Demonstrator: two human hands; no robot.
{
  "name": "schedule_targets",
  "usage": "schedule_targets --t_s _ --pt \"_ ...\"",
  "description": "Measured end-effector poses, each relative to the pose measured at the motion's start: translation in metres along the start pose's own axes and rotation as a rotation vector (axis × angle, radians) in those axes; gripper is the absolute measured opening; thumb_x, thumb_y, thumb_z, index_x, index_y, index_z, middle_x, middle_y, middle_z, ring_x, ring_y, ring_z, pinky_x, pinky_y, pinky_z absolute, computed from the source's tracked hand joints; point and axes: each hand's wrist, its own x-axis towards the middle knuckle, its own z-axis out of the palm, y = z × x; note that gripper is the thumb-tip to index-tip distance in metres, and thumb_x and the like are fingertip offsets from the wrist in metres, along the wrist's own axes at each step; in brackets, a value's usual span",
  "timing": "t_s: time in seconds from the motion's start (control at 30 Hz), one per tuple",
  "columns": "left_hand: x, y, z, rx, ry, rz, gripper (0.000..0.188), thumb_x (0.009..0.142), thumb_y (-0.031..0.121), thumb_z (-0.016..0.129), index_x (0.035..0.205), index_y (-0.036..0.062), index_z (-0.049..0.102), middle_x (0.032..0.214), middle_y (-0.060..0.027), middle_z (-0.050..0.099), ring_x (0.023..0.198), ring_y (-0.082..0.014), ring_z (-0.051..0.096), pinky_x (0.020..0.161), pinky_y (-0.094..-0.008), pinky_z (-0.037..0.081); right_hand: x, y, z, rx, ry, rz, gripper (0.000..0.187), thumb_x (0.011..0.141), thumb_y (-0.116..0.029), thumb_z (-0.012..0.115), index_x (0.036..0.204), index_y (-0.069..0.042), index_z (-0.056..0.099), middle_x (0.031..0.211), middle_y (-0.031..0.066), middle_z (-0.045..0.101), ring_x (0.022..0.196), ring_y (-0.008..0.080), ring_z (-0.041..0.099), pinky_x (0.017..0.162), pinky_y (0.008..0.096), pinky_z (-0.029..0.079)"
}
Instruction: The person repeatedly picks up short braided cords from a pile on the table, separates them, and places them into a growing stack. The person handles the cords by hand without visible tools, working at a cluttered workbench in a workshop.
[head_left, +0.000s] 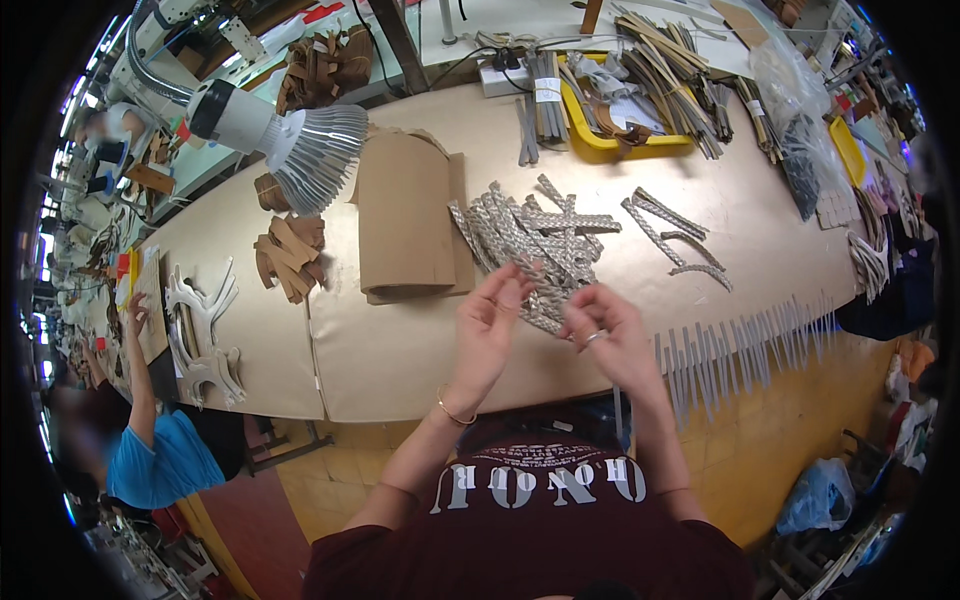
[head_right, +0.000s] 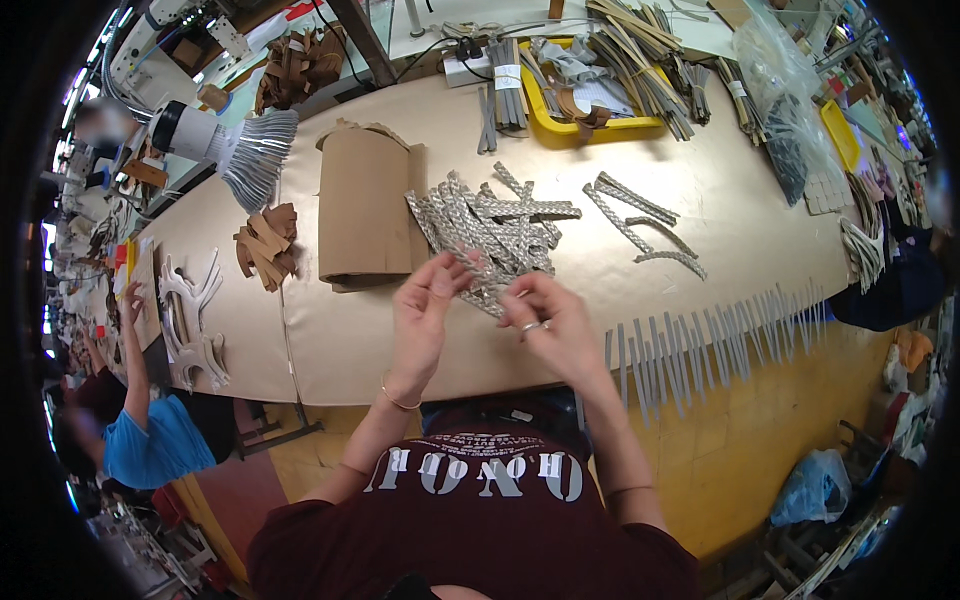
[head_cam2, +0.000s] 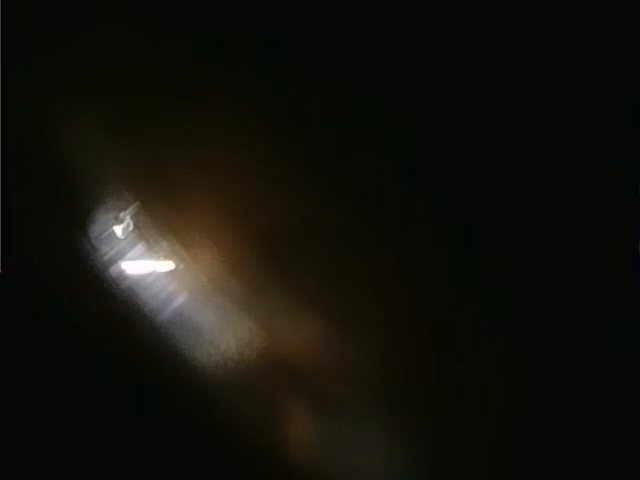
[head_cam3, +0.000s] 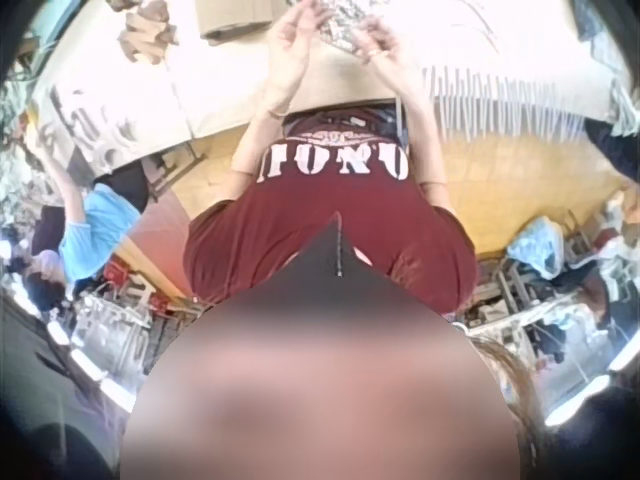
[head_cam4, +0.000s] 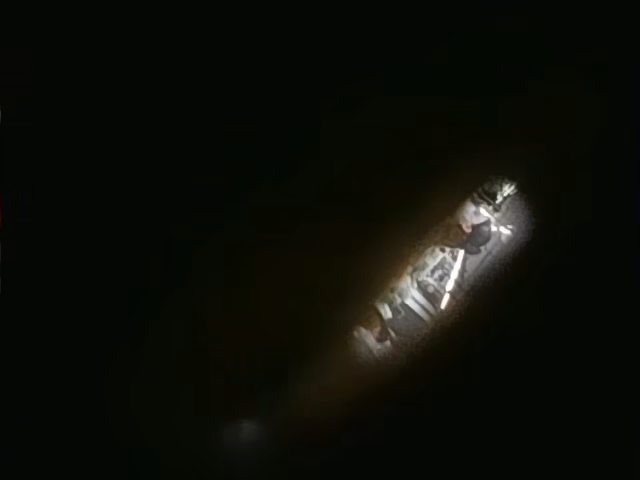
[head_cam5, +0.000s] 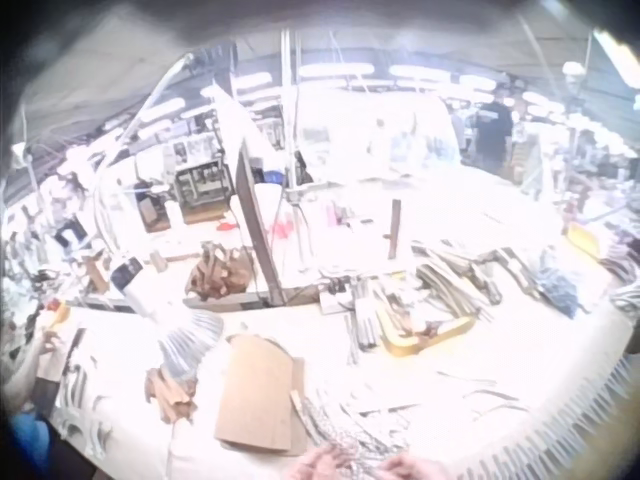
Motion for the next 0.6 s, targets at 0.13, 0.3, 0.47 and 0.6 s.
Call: schedule_targets --t_s 0.13,0.3,0.47,0.6 --pt "0.004 0.014 -0.010 -0.056 0.045 -0.112 0.040 0.101 0.025 0.049 0.121 -0.0088 0.053 0.110 -0.0193 0.066 0.098 -0.0213 0.066 0.093 -0.0330 0.051 -0.008 0.002 0.025 0.040 -0.083 0.006 0.016 0.095 -0.018 0.059 0.097 -0.002 0.059 0.069 0.0003 0.061 0.065 0.0058 0.057 0.057 0.0223 0.043" --pt "0.009 0.015 -0.023 -0.200 0.101 -0.180 0.034 0.100 0.025 0.050 0.112 -0.0068 0.056 0.098 -0.0164 0.068 0.087 -0.0197 0.069 0.081 -0.0321 0.057 -0.011 -0.002 0.022 -0.196 -0.285 0.001 0.023 0.095 -0.022 0.058 0.088 -0.001 0.061 0.065 0.0024 0.057 0.061 0.0082 0.056 0.056 0.0270 0.042" --pt "0.007 0.022 -0.036 -0.381 0.227 -0.137 0.030 0.100 0.024 0.051 0.105 -0.0045 0.059 0.087 -0.0143 0.068 0.073 -0.0168 0.067 0.075 -0.0286 0.056 -0.019 -0.006 0.045 -0.464 -0.211 -0.617 0.022 0.093 -0.023 0.059 0.082 -0.004 0.061 0.067 0.0100 0.057 0.062 0.0255 0.057 0.062 0.0376 0.042" --pt "-0.001 0.037 -0.051 -0.476 0.277 -0.097 0.026 0.100 0.023 0.052 0.103 -0.0013 0.060 0.084 -0.0105 0.068 0.069 -0.0150 0.066 0.072 -0.0283 0.056 -0.023 -0.010 0.056 -0.435 -0.342 -0.616 0.026 0.093 -0.023 0.059 0.074 -0.005 0.054 0.068 0.0108 0.056 0.067 0.0312 0.056 0.065 0.0413 0.041"
